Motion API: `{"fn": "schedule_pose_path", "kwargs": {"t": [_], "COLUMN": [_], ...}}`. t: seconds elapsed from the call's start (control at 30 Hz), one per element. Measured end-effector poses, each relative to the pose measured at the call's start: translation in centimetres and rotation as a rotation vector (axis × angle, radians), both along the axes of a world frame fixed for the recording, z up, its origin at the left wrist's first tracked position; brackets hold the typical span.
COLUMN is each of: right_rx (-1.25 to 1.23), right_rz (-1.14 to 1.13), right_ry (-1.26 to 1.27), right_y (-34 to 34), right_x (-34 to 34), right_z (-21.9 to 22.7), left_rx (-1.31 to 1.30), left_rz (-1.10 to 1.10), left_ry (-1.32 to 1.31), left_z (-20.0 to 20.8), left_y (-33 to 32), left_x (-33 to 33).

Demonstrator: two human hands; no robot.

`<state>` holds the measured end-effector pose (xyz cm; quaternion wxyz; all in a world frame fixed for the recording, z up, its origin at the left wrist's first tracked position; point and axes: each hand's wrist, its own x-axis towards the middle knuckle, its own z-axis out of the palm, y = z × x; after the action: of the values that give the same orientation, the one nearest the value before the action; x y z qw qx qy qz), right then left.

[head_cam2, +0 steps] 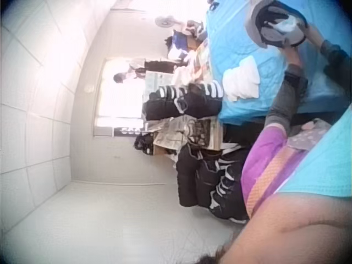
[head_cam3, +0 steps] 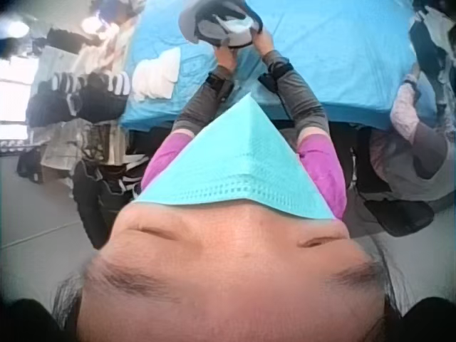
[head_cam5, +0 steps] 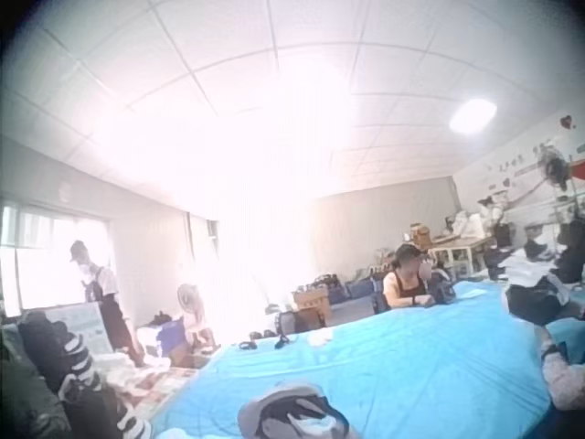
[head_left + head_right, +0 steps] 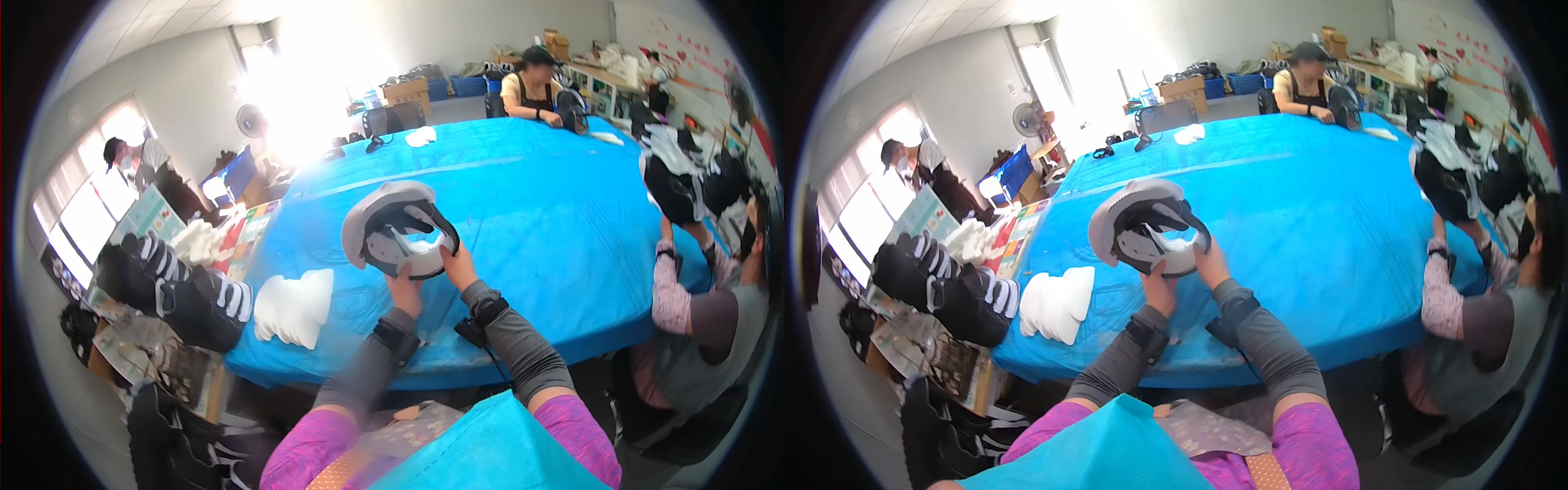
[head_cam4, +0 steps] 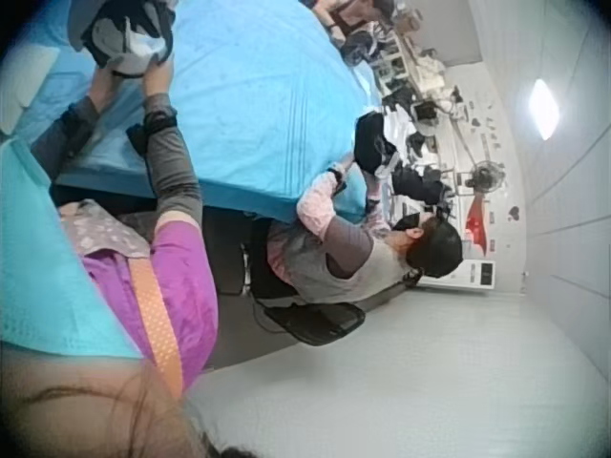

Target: Manually assemble shoe components, focusing on the heel and interior padding.

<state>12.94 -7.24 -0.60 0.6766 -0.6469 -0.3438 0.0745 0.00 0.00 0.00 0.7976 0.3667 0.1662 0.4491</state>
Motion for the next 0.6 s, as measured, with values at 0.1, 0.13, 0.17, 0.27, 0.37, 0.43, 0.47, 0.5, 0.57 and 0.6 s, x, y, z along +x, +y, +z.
{"fn": "schedule_pose_path", "kwargs": {"t": [0.1,0.13,0.17,0.27,0.37,0.43,0.47,0.5,0.57,0.6], "right_rx": [-0.071,-0.006,-0.003,0.051,0.086,0.080,0.048,0.017,-0.014,-0.019], "right_rz": [0.060,0.084,0.090,0.112,0.151,0.150,0.156,0.161,0.183,0.185], "right_ry": [-0.097,-0.034,0.087,0.245,0.544,0.573,0.550,0.528,0.489,0.447], "right_y": [-1.2,-0.6,0.7,0.3,0.4,0.4,0.2,-0.1,-0.3,-0.2], "right_x": [1.7,2.0,1.1,4.5,4.3,3.5,3.2,2.6,2.3,2.1], "right_z": [-1.1,-2.4,-2.7,-4.6,-4.2,-4.1,-4.0,-3.0,-2.3,-1.9], "left_rx": [-0.195,0.093,0.371,0.080,0.198,0.249,0.244,0.241,0.225,0.269], "left_rz": [-0.057,-0.092,-0.075,-0.175,-0.244,-0.198,-0.158,-0.119,-0.071,-0.051], "left_ry": [-0.008,0.078,0.171,0.253,0.297,0.277,0.185,0.095,0.128,0.144], "left_z": [-3.8,-4.2,-4.6,-3.1,-1.7,-2.7,-2.4,-1.6,-1.3,-1.3], "left_y": [1.3,2.5,4.3,3.2,2.9,3.3,3.0,2.5,2.1,2.4], "left_x": [0.8,0.9,0.5,3.1,3.1,3.4,3.2,2.6,1.8,1.6]}}
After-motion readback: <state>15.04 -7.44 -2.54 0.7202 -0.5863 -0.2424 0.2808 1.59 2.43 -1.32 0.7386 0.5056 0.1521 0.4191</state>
